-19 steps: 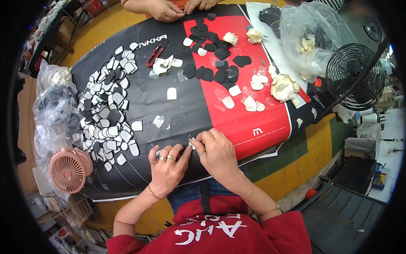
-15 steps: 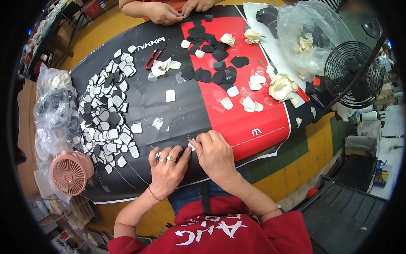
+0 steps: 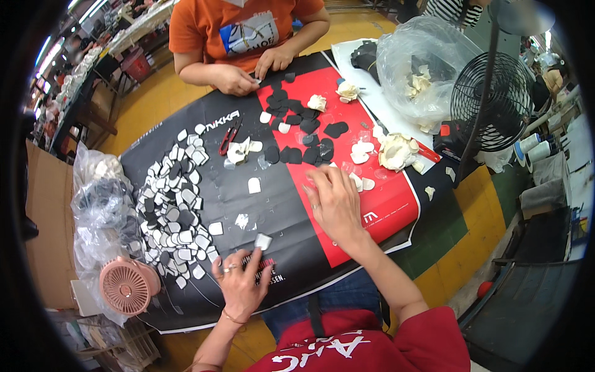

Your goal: The person repeatedly picks small white and black foam pieces from a table and presses them together by hand to form small assemblies. They place the finished pieces back on the table while continuing the same process with new pieces.

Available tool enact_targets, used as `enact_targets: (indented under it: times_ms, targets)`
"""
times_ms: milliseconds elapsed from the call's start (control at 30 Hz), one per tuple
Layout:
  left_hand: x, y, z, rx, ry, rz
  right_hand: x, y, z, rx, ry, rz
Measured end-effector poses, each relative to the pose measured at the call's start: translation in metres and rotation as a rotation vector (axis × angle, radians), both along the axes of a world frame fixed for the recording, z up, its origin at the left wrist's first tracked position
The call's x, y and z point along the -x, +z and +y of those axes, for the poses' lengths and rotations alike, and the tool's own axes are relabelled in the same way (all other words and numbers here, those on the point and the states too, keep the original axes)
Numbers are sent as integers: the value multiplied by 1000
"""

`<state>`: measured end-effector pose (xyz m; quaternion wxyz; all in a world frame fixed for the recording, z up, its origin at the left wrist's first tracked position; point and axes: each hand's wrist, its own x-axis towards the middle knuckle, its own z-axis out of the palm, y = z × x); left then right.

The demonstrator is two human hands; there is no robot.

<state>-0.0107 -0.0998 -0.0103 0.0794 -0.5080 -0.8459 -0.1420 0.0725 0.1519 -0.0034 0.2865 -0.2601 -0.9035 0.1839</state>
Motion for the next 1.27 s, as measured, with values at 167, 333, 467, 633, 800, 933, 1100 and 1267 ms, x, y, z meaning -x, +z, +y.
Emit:
enact_targets:
  times_ms: [167, 333, 467, 633, 800, 933, 1100, 1267]
  targets:
    - [24, 1, -30, -17, 260, -47, 47, -3, 18, -38, -89, -158]
    - [30, -8, -36, -25, 302, -24, 82, -10, -13, -53, -70, -255]
    - [31, -10, -35, -41, 294, -31, 96, -13, -18, -90, -41, -302]
    - [30, -8, -33, -16, 328, -13, 58, -12, -28, -70, -25, -218]
    - [25, -7, -14, -74, 399, 23, 1, -14, -74, -61, 90, -189]
    - [16, -1, 10, -149, 153, -98, -10, -20, -81, 10, 416, -75]
    - [6, 1, 27, -141, 29, -107, -36, -17, -65, -9, 455, -15]
    - [9, -2, 28, -113, 10, -167, -64, -27, -17, 7, 177, -119]
